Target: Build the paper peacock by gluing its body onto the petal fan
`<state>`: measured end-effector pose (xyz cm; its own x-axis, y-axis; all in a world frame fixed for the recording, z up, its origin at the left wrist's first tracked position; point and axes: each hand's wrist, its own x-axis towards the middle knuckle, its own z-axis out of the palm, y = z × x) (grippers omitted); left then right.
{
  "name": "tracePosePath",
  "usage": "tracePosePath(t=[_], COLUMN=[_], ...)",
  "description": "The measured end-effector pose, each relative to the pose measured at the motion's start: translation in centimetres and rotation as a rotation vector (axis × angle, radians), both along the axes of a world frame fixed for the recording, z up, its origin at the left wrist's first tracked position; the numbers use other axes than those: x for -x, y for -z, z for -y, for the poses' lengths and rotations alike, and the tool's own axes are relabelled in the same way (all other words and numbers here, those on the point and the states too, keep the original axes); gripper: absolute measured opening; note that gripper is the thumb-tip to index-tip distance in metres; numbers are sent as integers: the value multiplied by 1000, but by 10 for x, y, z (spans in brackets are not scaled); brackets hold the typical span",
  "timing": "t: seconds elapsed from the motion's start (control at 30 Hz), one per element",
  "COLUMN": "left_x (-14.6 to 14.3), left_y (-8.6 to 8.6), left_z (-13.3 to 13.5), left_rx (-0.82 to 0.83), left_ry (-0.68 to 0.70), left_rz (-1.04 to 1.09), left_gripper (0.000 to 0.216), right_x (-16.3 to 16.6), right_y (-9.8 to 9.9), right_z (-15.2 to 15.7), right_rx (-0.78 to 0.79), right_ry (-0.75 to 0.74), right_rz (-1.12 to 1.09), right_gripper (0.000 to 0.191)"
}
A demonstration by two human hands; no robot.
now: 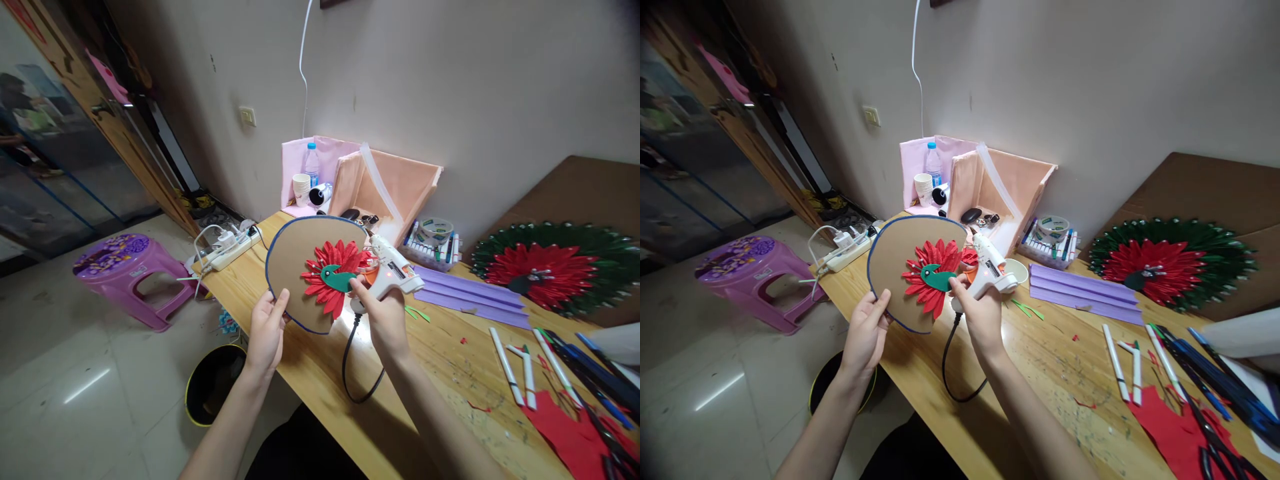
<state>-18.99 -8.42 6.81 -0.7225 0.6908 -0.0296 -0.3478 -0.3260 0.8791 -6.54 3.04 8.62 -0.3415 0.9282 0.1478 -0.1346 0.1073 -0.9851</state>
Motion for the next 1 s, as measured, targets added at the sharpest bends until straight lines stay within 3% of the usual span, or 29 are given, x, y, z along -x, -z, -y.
tracePosePath(t=[0.8, 1.0], left_x=[0, 9], left_y=[11, 22], left_z=[-2, 2], left_rx=[44, 59], left_ry=[-36, -105], left_rz=[44, 37], left_gripper=[23, 34], right_x=[2, 2], right_y=[-2, 14], right_z=[3, 2], right_rx=[-22, 31], right_ry=[-16, 11], right_rz=[71, 59], right_gripper=[24, 25])
